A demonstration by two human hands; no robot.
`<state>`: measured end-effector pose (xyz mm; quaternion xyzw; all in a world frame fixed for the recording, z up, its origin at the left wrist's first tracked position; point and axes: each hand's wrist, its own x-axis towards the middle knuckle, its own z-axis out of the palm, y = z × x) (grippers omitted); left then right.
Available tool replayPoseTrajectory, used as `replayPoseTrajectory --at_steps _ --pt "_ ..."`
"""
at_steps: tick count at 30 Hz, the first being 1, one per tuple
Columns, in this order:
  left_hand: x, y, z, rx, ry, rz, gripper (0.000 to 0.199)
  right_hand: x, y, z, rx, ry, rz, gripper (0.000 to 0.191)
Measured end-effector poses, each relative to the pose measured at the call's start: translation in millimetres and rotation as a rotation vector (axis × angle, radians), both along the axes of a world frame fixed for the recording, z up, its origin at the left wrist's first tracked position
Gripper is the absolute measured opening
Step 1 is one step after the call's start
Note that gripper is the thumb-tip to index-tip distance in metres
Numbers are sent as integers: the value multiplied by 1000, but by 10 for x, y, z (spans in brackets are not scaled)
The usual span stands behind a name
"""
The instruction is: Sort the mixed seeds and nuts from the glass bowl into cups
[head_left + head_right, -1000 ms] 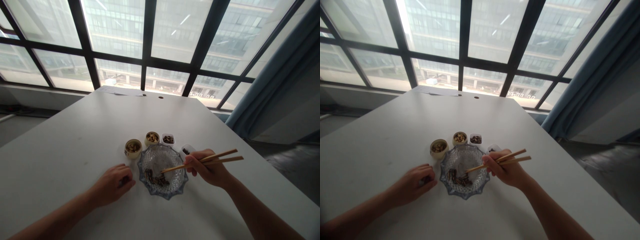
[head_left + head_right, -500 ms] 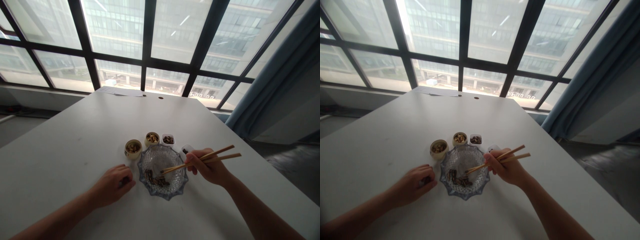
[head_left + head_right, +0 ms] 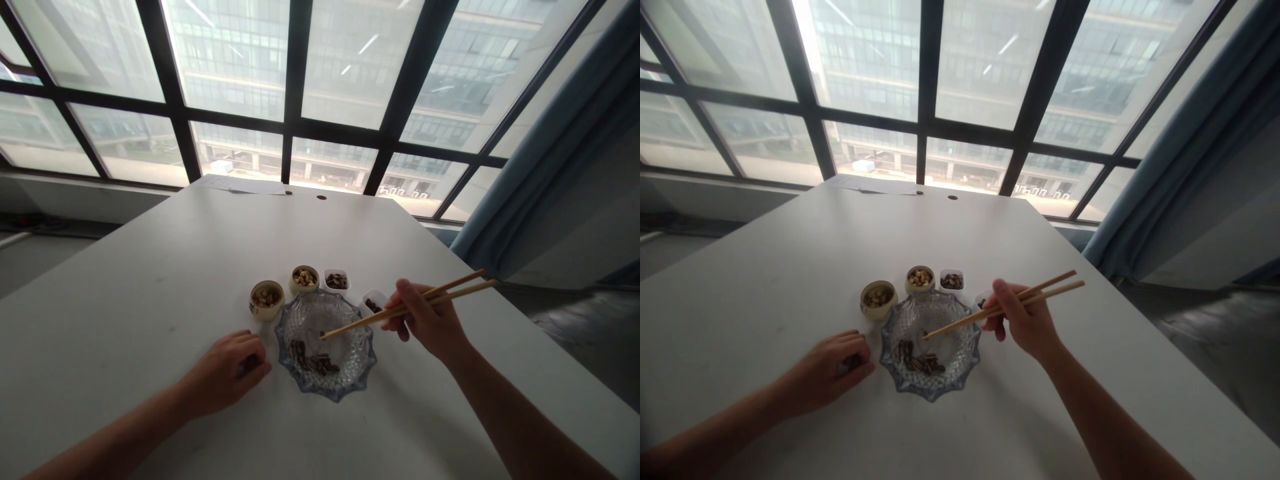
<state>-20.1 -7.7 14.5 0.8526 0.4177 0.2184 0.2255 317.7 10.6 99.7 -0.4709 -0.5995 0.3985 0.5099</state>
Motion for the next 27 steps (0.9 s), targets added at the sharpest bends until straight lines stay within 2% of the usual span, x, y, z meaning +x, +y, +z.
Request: replayPoseTrajectory --at_steps 3,5,10,12,19,23,25,27 --pt "3 3 -3 9 -3 -2 20 35 71 56 -48 129 -78 53" --pt "3 4 -7 19 -6 -5 20 73 80 87 1 97 -132 53" --pt "6 0 -1 25 -9 -6 21 296 -49 179 317 -256 -356 47" --pt "9 -2 4 26 -7 -3 21 399 -99 238 374 -363 -403 45" --pt "5 -4 -10 27 -14 -6 20 523 -22 352 239 -615 -372 58" --pt "2 1 -9 20 -15 -12 21 573 42 336 167 -548 -393 58" --pt "3 2 0 17 -11 -9 21 578 43 330 189 -480 -436 55" --pt "4 2 9 15 -8 -8 20 530 17 321 223 -398 -403 51"
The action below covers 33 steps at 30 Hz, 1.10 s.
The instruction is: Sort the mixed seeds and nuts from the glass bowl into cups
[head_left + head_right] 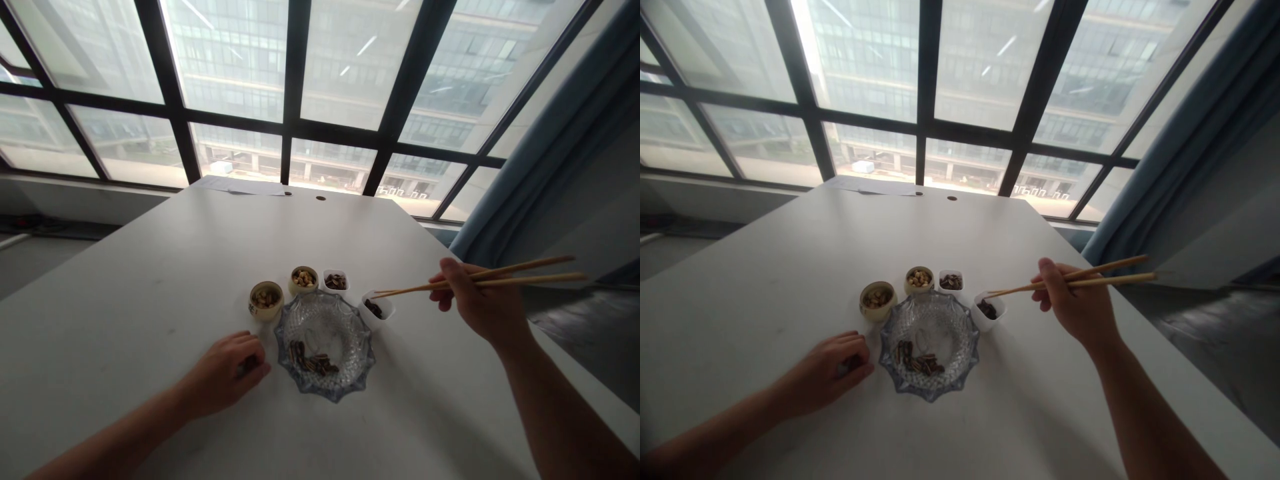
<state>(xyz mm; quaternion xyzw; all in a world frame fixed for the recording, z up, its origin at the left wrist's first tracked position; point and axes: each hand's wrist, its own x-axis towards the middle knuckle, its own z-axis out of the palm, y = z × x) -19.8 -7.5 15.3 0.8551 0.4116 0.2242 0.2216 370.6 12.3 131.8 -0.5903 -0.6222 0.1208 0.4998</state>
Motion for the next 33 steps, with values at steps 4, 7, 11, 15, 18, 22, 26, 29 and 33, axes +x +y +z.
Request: replayPoseTrajectory --at_steps 4,7,11,15,18,22,26,29,33 --pt "1 -5 1 -3 1 9 21 -278 -121 -70 -150 104 443 51" --pt "0 -7 -4 -1 3 16 21 -513 -202 -150 -268 3 688 50" --pt "1 -5 3 0 12 12 21 -659 -236 -212 -236 -184 778 49" --pt "2 -6 15 -10 19 12 21 -677 -243 -233 -132 -251 778 47" --pt "3 -8 13 -8 8 10 21 -661 -247 -243 -79 -231 751 47" --pt "2 -11 4 -3 2 7 21 -619 -231 -223 -58 -206 679 47" --pt "-3 -13 -1 -12 4 11 21 -624 -222 -193 -69 -291 690 47" --pt "-6 -9 -6 -8 4 7 21 -643 -234 -199 -69 -301 701 49" --pt "-4 4 -15 -7 10 11 21 -636 -198 -266 -140 -98 661 49"
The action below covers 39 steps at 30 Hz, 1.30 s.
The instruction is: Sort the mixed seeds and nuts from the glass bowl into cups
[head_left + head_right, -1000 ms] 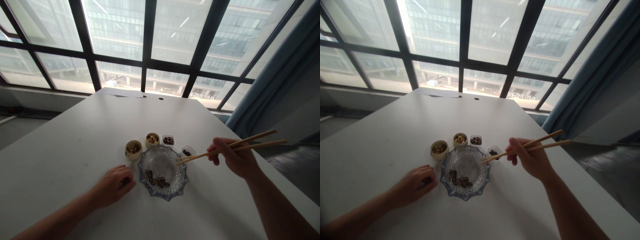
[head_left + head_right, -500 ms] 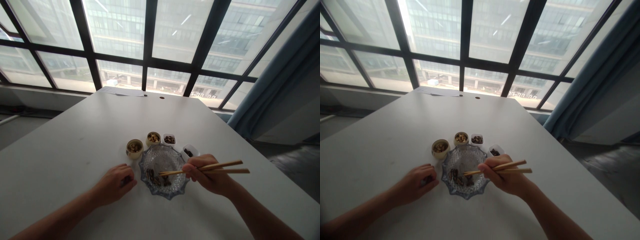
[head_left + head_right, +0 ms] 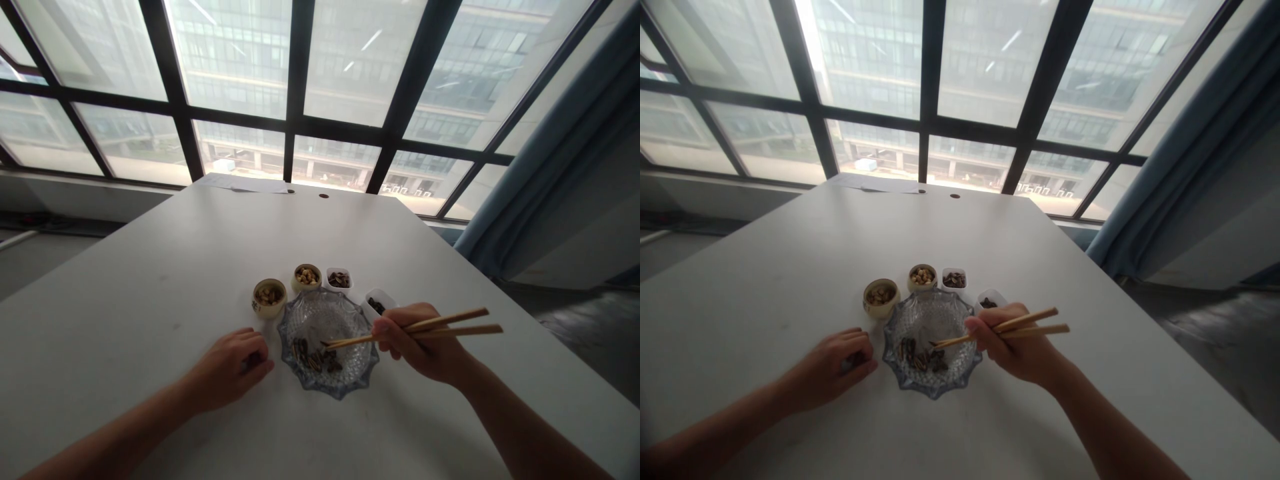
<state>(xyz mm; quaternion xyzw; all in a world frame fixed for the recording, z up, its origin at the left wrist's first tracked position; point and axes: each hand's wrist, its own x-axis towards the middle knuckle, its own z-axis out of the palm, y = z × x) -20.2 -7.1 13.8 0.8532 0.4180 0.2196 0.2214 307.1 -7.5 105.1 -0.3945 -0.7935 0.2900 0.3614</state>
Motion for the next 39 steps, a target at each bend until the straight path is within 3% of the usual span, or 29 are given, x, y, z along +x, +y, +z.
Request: replayPoseTrajectory --at_steps 5,9,11,14,17,20,22,28,31,35,39 --pt "0 0 -7 -2 0 1 20 29 186 -49 -233 559 -338 52" --pt "-2 -10 8 4 3 -3 20 34 292 -47 -308 649 -385 54" --pt "-2 -13 16 8 -1 -3 20 41 282 -61 -258 662 -404 52" --pt "-2 -15 18 9 -3 -2 20 77 171 -70 76 548 -413 40" --pt "-2 -15 9 6 -2 -1 20 124 11 -31 461 256 -235 25" --pt "0 -12 10 6 -3 -1 21 150 -68 11 606 111 -114 20" --pt "4 -9 19 5 -2 -1 21 157 -50 7 611 134 -154 23" --pt "5 -5 19 8 7 -3 20 163 97 -81 616 267 -464 28" --pt "3 -3 5 11 7 1 20 176 149 -120 626 188 -469 26" --pt "3 -7 14 9 -3 -4 21 207 201 -154 524 -2 -447 25" --pt "7 -11 26 11 -12 -10 20 202 168 -90 434 80 -531 33"
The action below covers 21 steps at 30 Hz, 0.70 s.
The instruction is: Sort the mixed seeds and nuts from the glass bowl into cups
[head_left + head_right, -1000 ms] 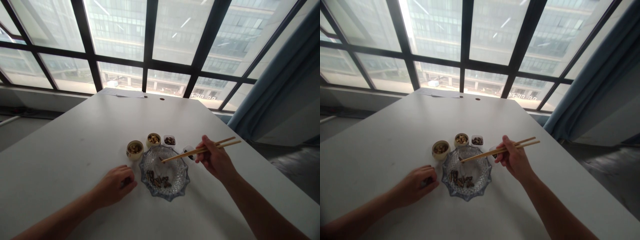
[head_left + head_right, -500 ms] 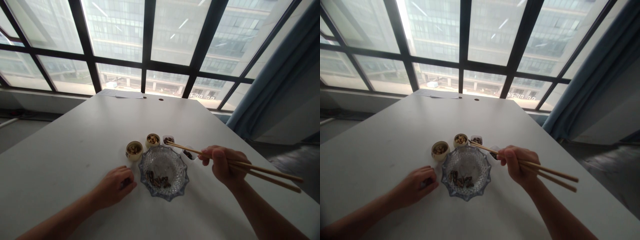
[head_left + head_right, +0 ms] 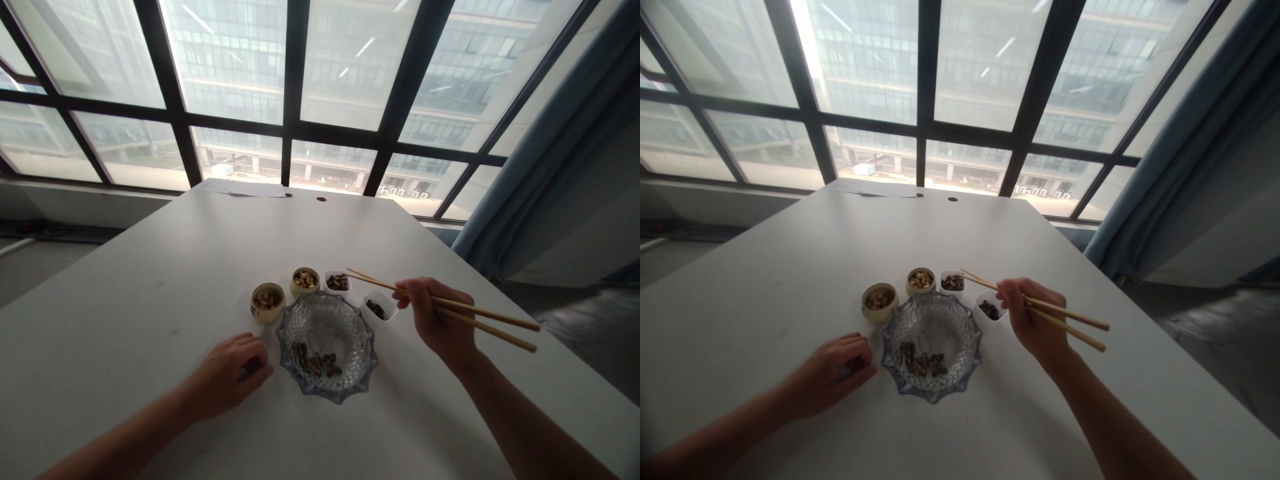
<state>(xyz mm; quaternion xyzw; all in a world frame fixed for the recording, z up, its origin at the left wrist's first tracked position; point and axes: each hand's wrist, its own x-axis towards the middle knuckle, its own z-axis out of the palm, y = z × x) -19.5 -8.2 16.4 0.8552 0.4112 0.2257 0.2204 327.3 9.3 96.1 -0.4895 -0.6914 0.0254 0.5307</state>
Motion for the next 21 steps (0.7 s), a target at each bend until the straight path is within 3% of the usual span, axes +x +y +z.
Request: replayPoseTrajectory --at_steps 2,5,9,11,16,21 --pt "0 0 -5 1 5 0 20 -11 -38 74 -48 134 34 40" --pt "-1 4 -20 2 10 -2 21 -3 -89 185 -248 242 203 52" --pt "-2 7 -25 8 13 -1 21 29 -126 216 -590 185 359 57" --pt "-4 5 -22 7 13 -3 20 3 -131 171 -684 144 404 57" --pt "-8 3 -23 2 9 -7 21 -225 -136 -11 -693 104 562 51" --pt "-1 4 -12 3 5 1 21 -340 -170 -90 -507 14 567 44"
